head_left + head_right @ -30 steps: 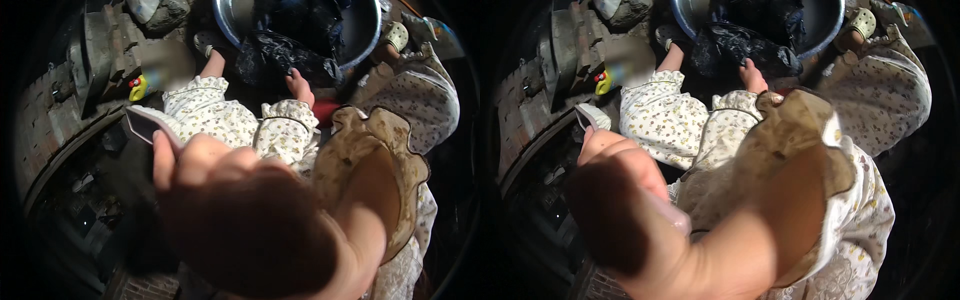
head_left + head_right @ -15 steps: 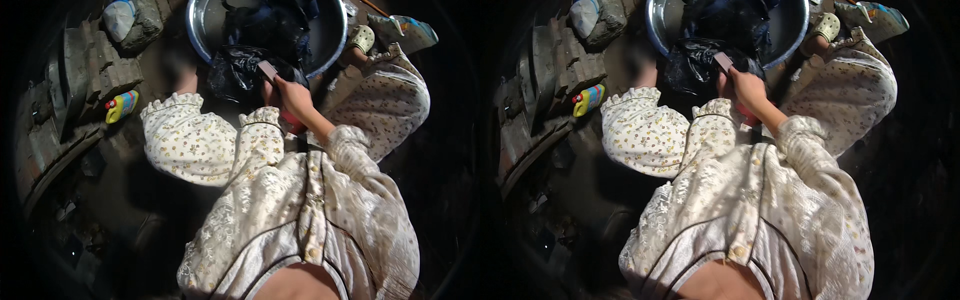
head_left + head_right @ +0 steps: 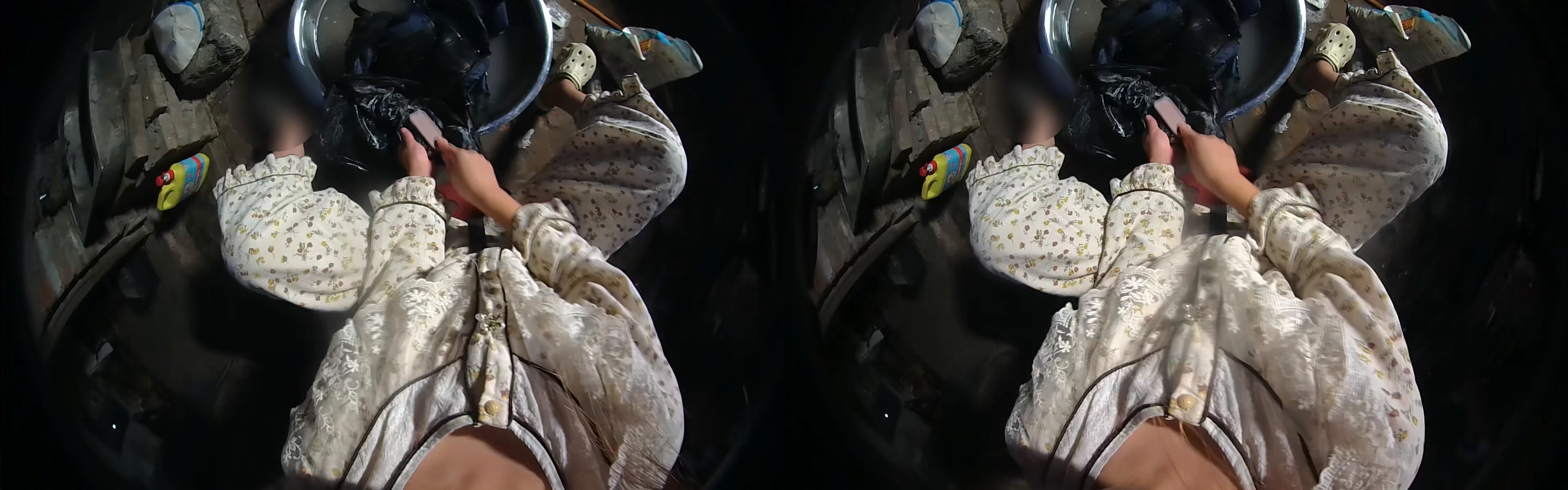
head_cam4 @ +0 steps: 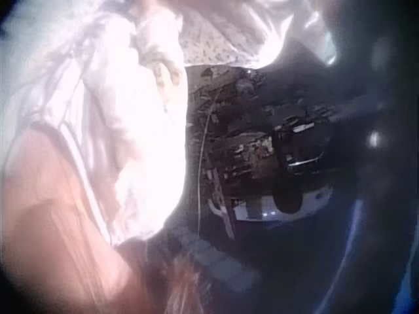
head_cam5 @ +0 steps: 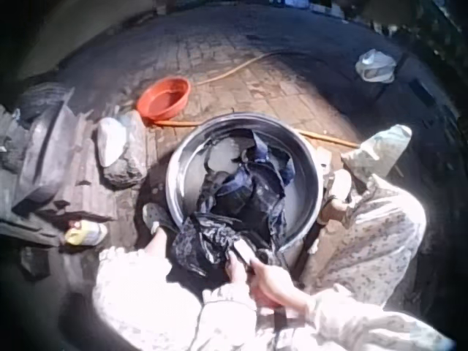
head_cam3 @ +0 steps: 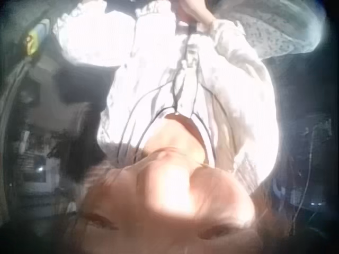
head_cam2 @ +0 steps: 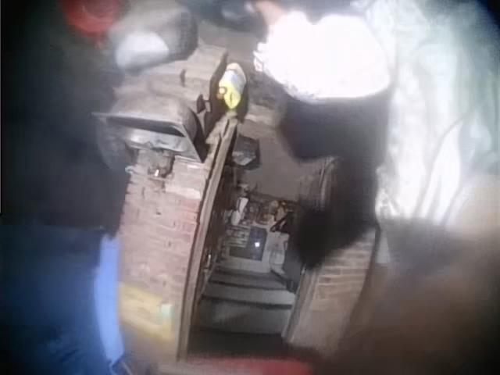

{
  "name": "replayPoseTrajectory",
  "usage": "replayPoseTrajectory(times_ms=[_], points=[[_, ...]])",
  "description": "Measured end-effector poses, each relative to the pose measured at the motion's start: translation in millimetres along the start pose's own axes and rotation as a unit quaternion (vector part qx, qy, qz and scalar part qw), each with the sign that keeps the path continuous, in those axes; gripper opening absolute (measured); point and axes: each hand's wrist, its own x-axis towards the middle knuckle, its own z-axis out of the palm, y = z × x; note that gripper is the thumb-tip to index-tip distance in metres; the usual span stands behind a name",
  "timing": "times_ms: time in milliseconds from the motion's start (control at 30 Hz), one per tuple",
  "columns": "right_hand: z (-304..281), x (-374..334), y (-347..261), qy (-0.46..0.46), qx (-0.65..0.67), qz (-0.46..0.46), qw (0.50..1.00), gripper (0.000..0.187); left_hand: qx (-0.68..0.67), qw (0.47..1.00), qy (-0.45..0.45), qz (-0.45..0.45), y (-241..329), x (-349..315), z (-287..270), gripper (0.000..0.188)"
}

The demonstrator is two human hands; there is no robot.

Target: The person washes a dark garment in a metal basin using a brush and water. They scrub the fabric repeatedly, dip it in the soapy water, and continue cleaning different sections of the item.

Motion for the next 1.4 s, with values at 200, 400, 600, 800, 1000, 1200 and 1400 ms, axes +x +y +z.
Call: replayPoseTrajectory(times_ms=[200,400,600,800,1000,1200,1400], points=[[3.6,-8.0,-2.8,0.007,-0.038,-0.038,0.999,0.035,0.024,0.997,0.065,0.042,4.8,-15.4,2.6,0.061],[-7.8,-20.4,-13.6,-0.038,-0.011,-0.034,0.999,0.029,-0.025,0.999,0.047,0.002,3.7,8.5,-10.8,0.059],[10.5,4.5,10.2,0.001,-0.153,-0.068,0.986,0.038,0.187,0.976,0.111,0.022,14.1,-18.3,1.5,0.065],[-11.7,-26.7,-0.1,-0.076,-0.156,-0.066,0.983,0.044,-0.044,0.992,0.118,0.017,32.2,-40.1,12.3,0.063],[12.2,41.0,14.9,0.029,-0.144,-0.035,0.989,0.036,0.202,0.973,0.103,0.043,41.8,-58.7,19.7,0.068],[-13.9,68.0,31.1,0.081,0.235,0.013,0.969,0.050,-0.011,0.998,0.065,-0.003,48.5,-30.6,7.2,0.054],[4.7,56.0,61.4,0.101,0.324,0.042,0.940,0.049,-0.140,0.988,-0.012,-0.059,78.9,-20.7,15.6,0.043]])
